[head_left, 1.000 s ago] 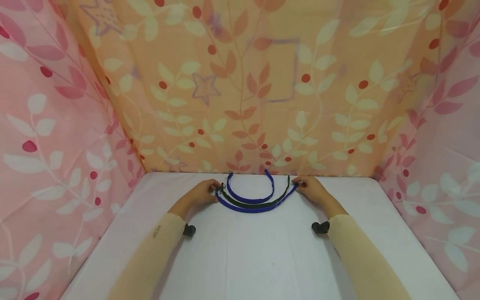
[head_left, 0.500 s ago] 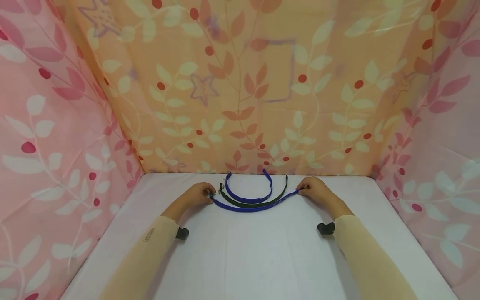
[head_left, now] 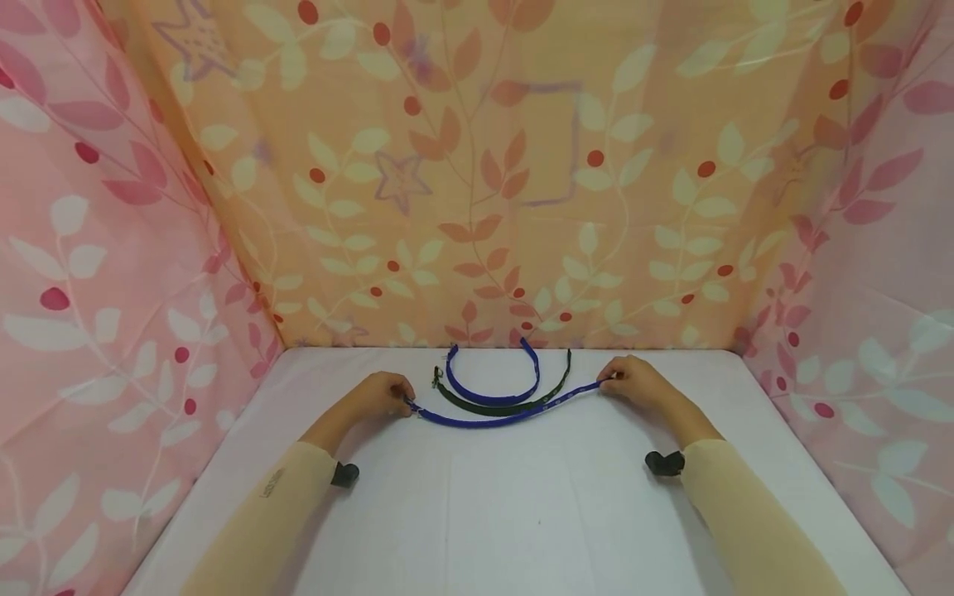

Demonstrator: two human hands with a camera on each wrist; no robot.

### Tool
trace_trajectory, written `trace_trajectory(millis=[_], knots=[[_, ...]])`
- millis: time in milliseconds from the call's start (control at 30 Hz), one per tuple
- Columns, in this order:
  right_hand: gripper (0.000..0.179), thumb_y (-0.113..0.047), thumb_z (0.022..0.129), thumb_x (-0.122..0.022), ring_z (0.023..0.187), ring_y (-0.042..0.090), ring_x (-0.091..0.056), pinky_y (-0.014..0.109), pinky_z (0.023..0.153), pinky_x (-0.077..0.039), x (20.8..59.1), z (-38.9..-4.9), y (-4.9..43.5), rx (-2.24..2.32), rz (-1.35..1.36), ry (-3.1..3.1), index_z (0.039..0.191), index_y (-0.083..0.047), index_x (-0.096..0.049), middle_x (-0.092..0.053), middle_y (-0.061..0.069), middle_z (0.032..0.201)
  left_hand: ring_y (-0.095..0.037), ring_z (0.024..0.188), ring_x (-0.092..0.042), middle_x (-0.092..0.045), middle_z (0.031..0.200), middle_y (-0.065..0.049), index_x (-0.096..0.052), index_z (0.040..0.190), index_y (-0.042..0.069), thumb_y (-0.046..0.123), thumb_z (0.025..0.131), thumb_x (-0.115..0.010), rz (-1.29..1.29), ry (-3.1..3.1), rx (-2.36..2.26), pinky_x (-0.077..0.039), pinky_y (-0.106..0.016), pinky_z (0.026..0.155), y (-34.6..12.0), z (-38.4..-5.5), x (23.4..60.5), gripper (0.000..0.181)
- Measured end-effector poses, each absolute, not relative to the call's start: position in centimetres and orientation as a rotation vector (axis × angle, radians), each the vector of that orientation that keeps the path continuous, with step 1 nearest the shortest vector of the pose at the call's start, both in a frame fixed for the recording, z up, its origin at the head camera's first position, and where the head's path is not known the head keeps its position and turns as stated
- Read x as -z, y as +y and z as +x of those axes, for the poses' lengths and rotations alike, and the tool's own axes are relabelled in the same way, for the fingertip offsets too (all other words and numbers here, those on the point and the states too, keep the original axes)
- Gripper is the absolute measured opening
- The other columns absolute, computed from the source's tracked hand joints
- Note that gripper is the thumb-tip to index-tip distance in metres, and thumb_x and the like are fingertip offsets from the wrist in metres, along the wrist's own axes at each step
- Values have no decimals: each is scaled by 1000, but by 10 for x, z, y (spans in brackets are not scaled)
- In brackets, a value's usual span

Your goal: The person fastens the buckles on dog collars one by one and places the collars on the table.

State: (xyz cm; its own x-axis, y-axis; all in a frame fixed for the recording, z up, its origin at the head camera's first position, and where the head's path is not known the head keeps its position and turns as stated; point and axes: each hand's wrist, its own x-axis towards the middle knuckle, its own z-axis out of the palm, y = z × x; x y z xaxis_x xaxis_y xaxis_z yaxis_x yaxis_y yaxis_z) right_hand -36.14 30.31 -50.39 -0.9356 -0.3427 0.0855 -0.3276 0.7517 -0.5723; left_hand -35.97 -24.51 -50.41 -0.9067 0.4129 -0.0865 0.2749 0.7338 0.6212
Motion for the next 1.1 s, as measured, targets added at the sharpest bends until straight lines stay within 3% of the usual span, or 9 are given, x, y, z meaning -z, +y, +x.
trace_trajectory(millis=[267,467,733,900,1100], knots=[[11,-29,94,-76,87,19,-57,28,76,-47,491,-339,303,1151,-526,2853,100,-19,-75,-69,-2,93,-17,92,-61,-70,94,3,-69,100,15,15,92,-78,616,2654,-1083,-49,-33,87,-252,-336,489,12],[17,-35,94,-74,89,21,-58,26,76,-51,481,-320,298,1198,-565,2843,104,-21,-74,-70,-3,96,-18,95,-63,-71,98,3,-70,109,12,21,93,-77,636,2668,-1151,-51,-33,83,-254,-315,472,19],[14,-28,97,-72,91,21,-63,26,77,-52,464,-292,292,1354,-611,2891,106,-19,-73,-74,-3,96,-20,95,-64,-72,98,3,-72,106,22,29,93,-77,615,2702,-1224,-54,-34,84,-256,-291,444,15],[11,-22,100,-68,92,19,-65,24,81,-53,456,-273,288,1500,-627,2891,107,-14,-71,-75,0,95,-20,96,-66,-73,100,2,-73,107,20,28,93,-77,510,2751,-1308,-57,-32,83,-254,-272,431,16],[7,-20,96,-73,91,6,-63,23,82,-49,446,-248,282,1442,-706,3006,102,-22,-73,-75,-6,92,-22,102,-67,-74,107,0,-73,112,18,29,96,-74,311,2753,-1453,-56,-38,92,-247,-249,420,20]])
